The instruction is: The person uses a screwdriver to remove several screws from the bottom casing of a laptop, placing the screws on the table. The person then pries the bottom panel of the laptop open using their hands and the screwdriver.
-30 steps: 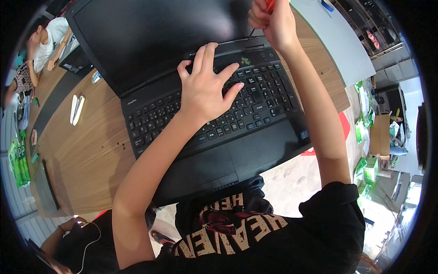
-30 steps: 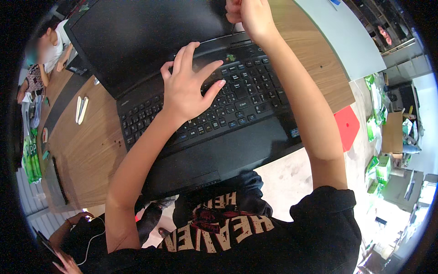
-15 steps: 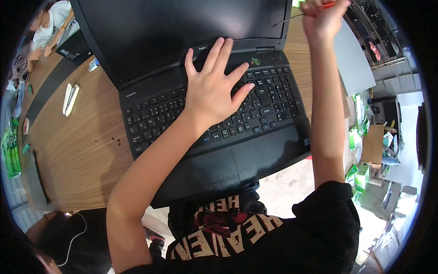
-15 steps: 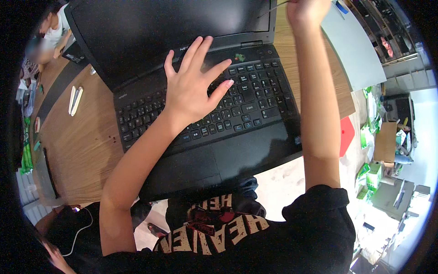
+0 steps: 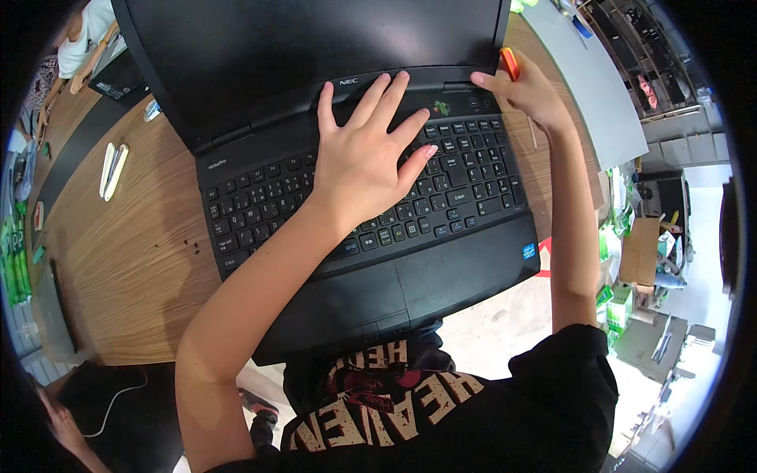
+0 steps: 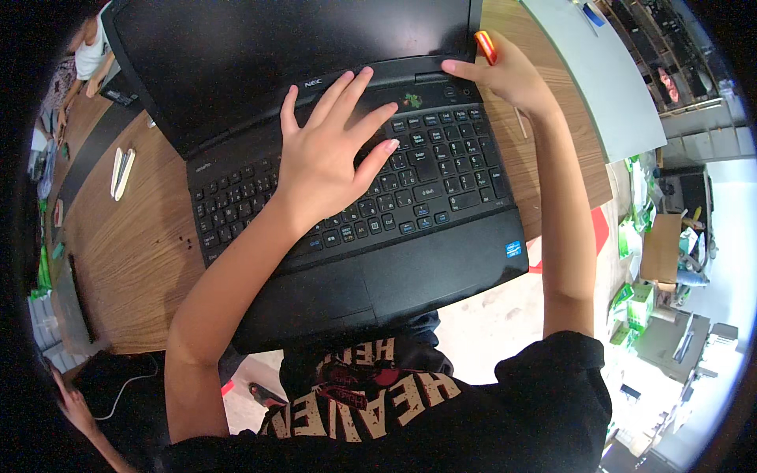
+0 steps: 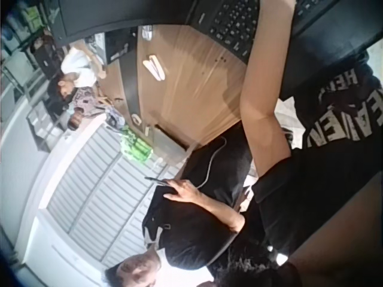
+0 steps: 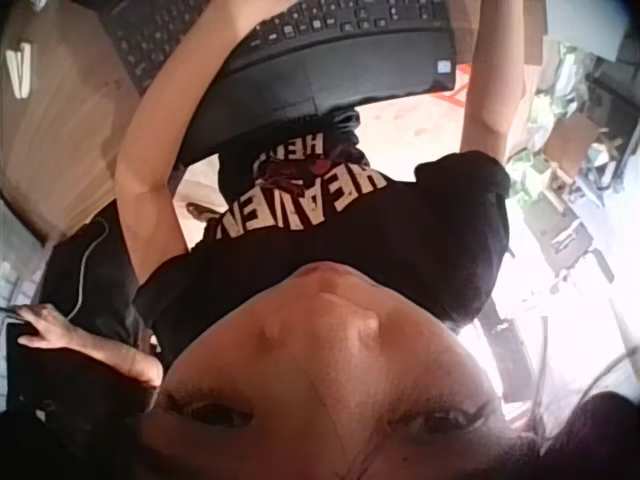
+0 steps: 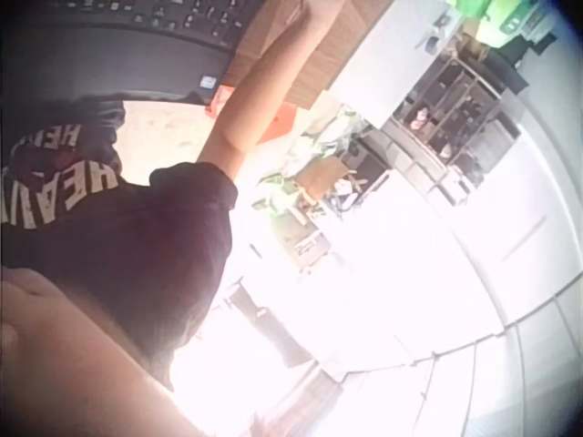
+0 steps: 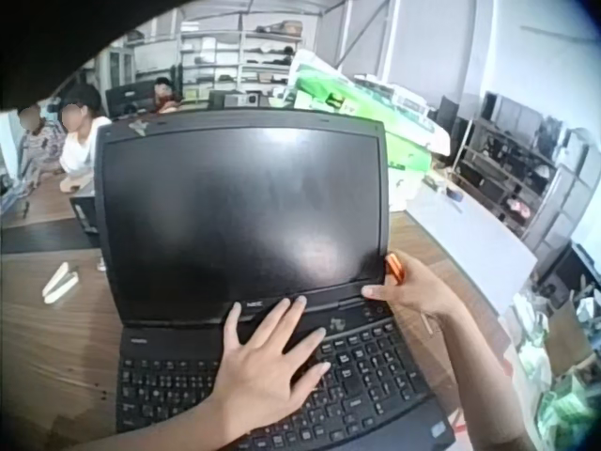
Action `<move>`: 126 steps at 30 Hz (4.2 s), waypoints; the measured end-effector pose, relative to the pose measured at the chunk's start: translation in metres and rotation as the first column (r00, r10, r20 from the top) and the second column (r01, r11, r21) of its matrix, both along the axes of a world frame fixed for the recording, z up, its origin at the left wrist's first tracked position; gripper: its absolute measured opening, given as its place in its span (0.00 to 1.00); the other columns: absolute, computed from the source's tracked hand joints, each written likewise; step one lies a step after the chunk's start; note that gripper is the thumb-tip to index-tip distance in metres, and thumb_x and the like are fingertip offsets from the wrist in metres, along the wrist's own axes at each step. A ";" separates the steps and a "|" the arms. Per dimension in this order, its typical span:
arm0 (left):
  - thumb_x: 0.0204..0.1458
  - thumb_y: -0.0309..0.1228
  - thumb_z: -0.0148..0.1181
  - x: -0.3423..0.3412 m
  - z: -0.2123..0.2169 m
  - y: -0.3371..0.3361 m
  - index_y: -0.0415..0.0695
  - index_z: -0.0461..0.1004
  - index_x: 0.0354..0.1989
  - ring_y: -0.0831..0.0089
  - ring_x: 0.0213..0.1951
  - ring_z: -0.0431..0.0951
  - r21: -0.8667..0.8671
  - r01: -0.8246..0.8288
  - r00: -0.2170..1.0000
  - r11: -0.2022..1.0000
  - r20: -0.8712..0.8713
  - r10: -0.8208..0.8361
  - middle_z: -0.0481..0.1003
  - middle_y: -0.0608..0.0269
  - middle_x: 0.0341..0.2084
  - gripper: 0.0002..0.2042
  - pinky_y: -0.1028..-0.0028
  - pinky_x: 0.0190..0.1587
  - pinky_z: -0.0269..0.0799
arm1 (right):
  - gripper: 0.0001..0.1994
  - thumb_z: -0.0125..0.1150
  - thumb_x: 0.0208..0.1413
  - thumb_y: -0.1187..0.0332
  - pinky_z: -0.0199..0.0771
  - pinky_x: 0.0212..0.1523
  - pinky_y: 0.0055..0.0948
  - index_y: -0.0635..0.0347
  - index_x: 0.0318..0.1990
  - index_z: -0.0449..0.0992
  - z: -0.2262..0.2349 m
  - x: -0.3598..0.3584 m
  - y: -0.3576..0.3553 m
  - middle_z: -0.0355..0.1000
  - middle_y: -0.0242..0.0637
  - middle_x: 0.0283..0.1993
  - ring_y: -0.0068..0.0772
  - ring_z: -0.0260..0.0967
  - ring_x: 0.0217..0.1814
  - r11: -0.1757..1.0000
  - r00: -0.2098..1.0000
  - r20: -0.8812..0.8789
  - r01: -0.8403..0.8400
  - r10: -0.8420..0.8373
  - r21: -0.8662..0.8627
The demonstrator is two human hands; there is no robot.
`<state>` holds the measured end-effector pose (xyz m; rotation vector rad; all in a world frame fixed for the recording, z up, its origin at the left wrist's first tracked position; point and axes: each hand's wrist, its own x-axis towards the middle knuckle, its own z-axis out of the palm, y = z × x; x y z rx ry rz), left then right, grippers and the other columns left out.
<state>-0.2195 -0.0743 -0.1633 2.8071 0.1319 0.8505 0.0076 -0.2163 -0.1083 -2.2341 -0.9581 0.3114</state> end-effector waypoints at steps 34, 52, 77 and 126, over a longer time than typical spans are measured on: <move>0.53 0.42 0.59 0.000 -0.010 -0.008 0.47 0.77 0.51 0.51 0.69 0.54 -0.121 0.107 0.994 0.987 0.044 -0.102 0.60 0.45 0.64 0.19 0.32 0.65 0.33 | 0.09 0.55 0.59 0.73 0.73 0.41 0.40 0.64 0.46 0.73 -0.106 0.036 -0.065 0.75 0.52 0.41 0.52 0.75 0.41 0.956 0.836 0.479 0.168 -0.268 0.241; 0.57 0.43 0.54 0.003 -0.001 -0.013 0.51 0.71 0.57 0.54 0.71 0.50 -0.091 0.033 0.991 0.995 -0.127 -0.044 0.57 0.50 0.67 0.20 0.37 0.68 0.35 | 0.11 0.58 0.58 0.71 0.74 0.42 0.41 0.66 0.47 0.74 -0.121 0.042 -0.064 0.75 0.53 0.41 0.55 0.75 0.44 0.933 0.832 0.484 0.107 -0.273 0.343; 0.55 0.42 0.56 -0.002 -0.004 -0.013 0.50 0.74 0.54 0.53 0.70 0.51 -0.160 0.018 0.996 0.987 -0.087 -0.033 0.58 0.49 0.66 0.19 0.39 0.69 0.34 | 0.12 0.60 0.59 0.66 0.72 0.44 0.40 0.66 0.45 0.74 -0.108 0.030 -0.059 0.75 0.52 0.40 0.52 0.74 0.43 0.945 0.919 0.342 0.086 -0.197 0.314; 0.37 0.52 0.70 -0.180 0.015 -0.089 0.66 0.62 0.66 0.59 0.67 0.57 -0.113 -0.126 0.961 0.985 -0.258 0.094 0.57 0.57 0.66 0.42 0.43 0.64 0.51 | 0.21 0.52 0.62 0.54 0.55 0.59 0.68 0.44 0.62 0.66 0.116 -0.008 0.154 0.68 0.33 0.59 0.40 0.63 0.65 0.983 0.431 0.902 -0.177 0.026 0.057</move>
